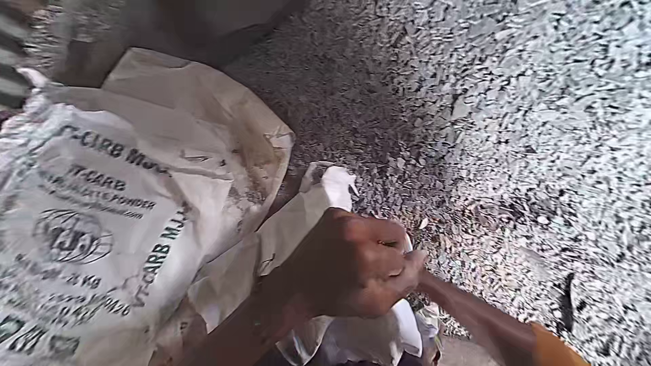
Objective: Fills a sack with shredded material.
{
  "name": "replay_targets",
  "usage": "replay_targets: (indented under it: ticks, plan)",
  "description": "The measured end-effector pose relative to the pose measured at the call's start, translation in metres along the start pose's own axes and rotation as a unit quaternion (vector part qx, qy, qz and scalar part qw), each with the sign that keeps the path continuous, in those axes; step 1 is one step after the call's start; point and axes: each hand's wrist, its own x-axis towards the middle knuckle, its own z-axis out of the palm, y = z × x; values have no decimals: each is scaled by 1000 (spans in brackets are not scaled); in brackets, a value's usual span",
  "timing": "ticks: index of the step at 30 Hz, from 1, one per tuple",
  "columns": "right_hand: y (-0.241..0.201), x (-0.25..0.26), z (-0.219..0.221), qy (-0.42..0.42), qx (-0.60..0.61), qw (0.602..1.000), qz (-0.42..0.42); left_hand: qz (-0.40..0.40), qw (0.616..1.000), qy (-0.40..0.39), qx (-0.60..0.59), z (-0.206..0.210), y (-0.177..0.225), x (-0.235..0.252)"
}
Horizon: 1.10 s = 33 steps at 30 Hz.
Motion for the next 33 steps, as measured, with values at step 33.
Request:
replay_targets:
  ticks: [33]
  plan:
    - [84,-126,-106,644,171,744,50,-410,871,-265,-47,66,-126,133]
